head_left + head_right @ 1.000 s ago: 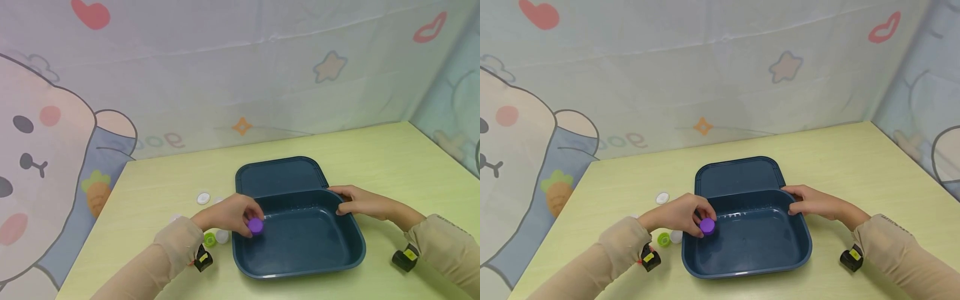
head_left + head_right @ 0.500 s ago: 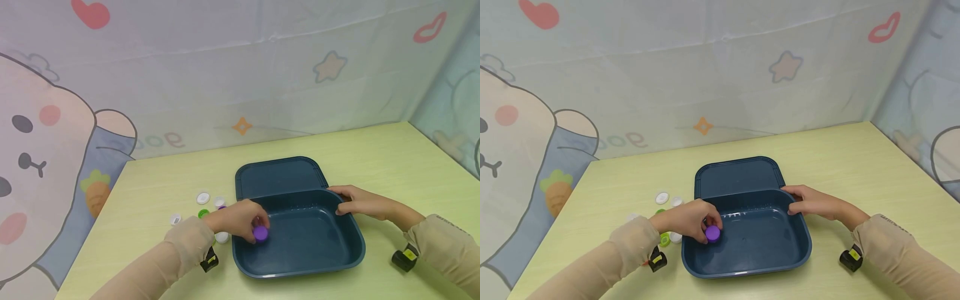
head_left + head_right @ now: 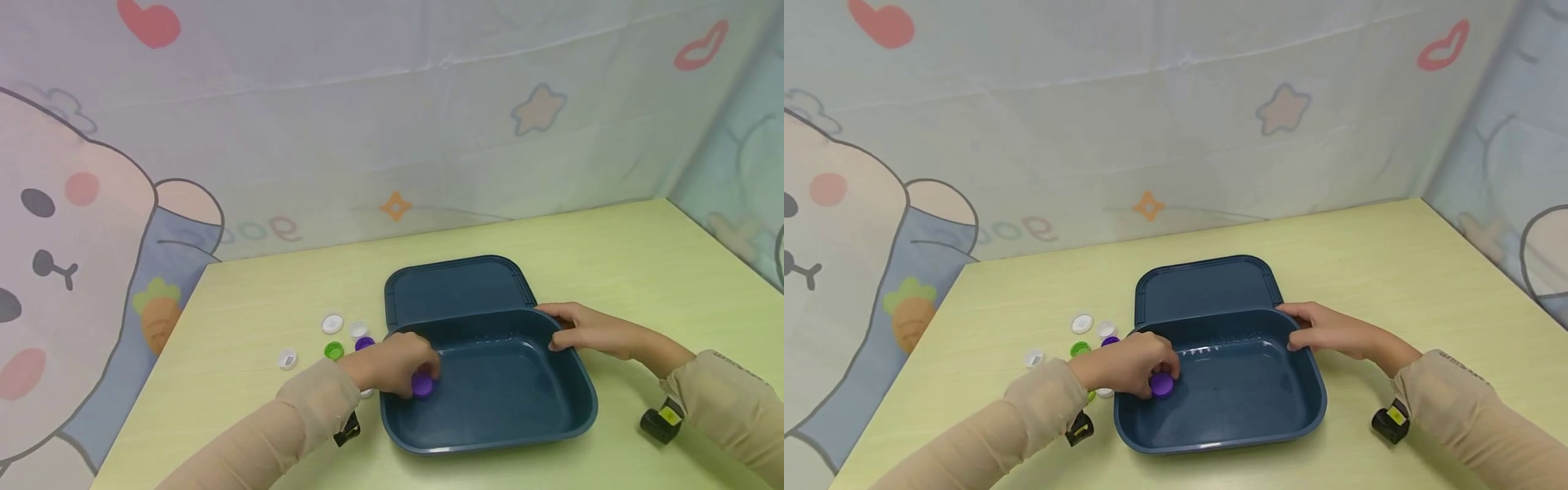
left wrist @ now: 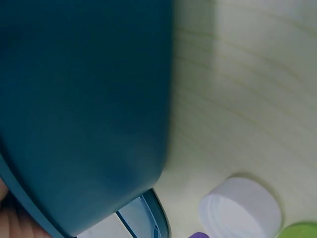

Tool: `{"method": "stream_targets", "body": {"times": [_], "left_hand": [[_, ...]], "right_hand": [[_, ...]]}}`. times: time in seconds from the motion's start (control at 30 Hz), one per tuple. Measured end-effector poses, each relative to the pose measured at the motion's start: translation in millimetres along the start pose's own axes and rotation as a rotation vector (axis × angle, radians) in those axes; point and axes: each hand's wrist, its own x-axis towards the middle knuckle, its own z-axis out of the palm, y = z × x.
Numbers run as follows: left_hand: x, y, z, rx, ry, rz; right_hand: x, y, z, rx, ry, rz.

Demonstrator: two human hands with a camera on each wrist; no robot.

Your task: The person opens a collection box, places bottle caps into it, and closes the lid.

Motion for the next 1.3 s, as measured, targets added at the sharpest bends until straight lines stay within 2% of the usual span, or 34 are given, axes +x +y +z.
{"method": "stream_targets", "body": {"times": [0.3,0.5,0.77,1.07,1.3], "left_hand": [[-1.0,-2.1,-1.2,-0.032,0.017,0.011],[-5.5,-3.3,-8.2,-0.070,0.043,0.054],[-16.0,-6.1,-19.0,-0.214,0.142,0.075],[-45.0,-30.4,-17.7,-0.452,0.280,0.048],[-66.7,-46.4,-19.7,-0.595,0.318,0.006]], "right_hand": [[0.2,0.9,-1.1,-0.016,-0.005,0.012],[0.2,-0.3,0.2,-0.008,-0.012,0.001],[0.5,2.8,-3.0,0.008,-0.025,-0.022],[1.7,2.3,-1.4,-0.009,-0.026,-0.021],[2.5,1.6,-1.1,0.000,-0.034,-0.039]]}}
